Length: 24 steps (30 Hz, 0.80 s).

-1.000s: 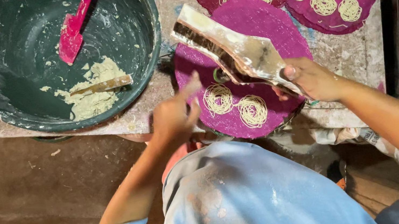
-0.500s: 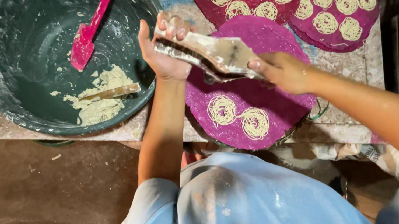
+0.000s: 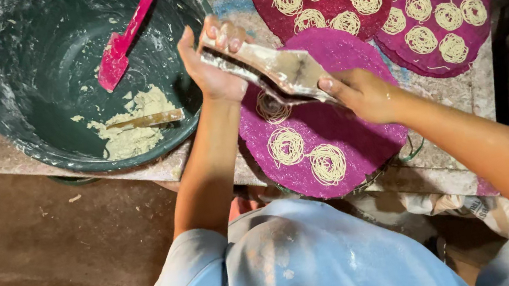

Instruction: The person uses a manual dough extruder to pipe spiral-shaped dough onto purple mesh mats. They repeatedly scoop dough from a green bowl into the extruder, then squeeze the handle to form spirals on the mats. The person moves mats and continues piping until the clip ends.

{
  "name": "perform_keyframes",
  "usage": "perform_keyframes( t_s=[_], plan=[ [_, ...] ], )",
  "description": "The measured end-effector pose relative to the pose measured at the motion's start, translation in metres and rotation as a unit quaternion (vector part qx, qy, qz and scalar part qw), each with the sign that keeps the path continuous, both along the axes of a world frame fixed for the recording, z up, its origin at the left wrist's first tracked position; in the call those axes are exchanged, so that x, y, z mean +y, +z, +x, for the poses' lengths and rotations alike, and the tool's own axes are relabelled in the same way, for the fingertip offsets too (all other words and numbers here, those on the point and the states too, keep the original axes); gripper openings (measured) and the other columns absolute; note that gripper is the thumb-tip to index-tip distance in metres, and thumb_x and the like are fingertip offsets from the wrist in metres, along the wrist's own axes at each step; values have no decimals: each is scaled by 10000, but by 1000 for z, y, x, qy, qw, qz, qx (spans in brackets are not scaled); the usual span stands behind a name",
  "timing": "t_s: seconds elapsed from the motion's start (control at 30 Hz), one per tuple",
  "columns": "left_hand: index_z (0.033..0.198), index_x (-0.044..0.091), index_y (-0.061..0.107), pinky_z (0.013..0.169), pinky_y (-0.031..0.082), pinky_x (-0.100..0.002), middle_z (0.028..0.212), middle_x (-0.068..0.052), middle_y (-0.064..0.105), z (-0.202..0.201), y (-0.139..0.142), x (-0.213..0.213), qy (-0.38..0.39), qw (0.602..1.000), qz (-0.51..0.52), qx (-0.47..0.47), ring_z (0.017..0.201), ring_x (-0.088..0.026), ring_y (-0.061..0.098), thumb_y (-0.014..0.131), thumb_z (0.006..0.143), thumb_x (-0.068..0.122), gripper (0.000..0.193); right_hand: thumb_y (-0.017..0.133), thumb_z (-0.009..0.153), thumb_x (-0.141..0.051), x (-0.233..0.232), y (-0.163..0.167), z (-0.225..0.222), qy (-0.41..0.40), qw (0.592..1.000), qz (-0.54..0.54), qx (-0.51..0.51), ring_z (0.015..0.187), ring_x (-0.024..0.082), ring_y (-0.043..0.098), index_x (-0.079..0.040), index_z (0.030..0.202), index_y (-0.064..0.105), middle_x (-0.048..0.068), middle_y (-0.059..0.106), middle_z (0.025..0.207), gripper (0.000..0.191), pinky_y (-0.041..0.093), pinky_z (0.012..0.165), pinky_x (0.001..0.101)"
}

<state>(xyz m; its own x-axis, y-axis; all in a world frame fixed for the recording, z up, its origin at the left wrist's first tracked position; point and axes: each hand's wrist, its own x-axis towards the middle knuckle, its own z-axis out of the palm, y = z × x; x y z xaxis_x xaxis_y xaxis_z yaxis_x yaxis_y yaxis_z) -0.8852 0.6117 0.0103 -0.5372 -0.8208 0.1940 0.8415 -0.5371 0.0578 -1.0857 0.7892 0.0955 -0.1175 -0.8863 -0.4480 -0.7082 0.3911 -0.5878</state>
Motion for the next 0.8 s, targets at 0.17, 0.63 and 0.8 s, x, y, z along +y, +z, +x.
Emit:
perform_keyframes(
  t_s=[0.17, 0.63, 0.8],
  plan=[
    [813, 178, 438, 767, 440, -371, 707, 27, 448, -19, 0, 13, 18, 1000, 1, 23, 720, -160, 470, 443, 985, 469, 338, 381, 1039, -571, 2, 8, -18, 14, 997, 8, 82, 586, 207, 620, -11, 1016, 703, 94, 620, 632, 647, 499, 596, 404],
    [1325, 37, 598, 427, 217, -303, 957, -104, 765, -19, -90, 5, -241, 788, -159, -544, 494, -144, 285, -3, 1003, 767, 1000, 468, 1013, -535, -1, -32, -38, -35, 992, -91, -86, 576, 100, 541, -87, 1004, 643, -10, 572, 650, 481, 445, 541, 293],
    [1670, 83, 224, 606, 484, -336, 931, -114, 766, 23, -75, 47, 61, 586, -476, -653, 611, -196, 551, 286, 1081, 526, 740, 495, 1033, -533, -2, -45, -45, -69, 984, -116, -113, 621, 99, 535, -65, 1011, 637, 1, 574, 700, 489, 454, 569, 289]
  ],
)
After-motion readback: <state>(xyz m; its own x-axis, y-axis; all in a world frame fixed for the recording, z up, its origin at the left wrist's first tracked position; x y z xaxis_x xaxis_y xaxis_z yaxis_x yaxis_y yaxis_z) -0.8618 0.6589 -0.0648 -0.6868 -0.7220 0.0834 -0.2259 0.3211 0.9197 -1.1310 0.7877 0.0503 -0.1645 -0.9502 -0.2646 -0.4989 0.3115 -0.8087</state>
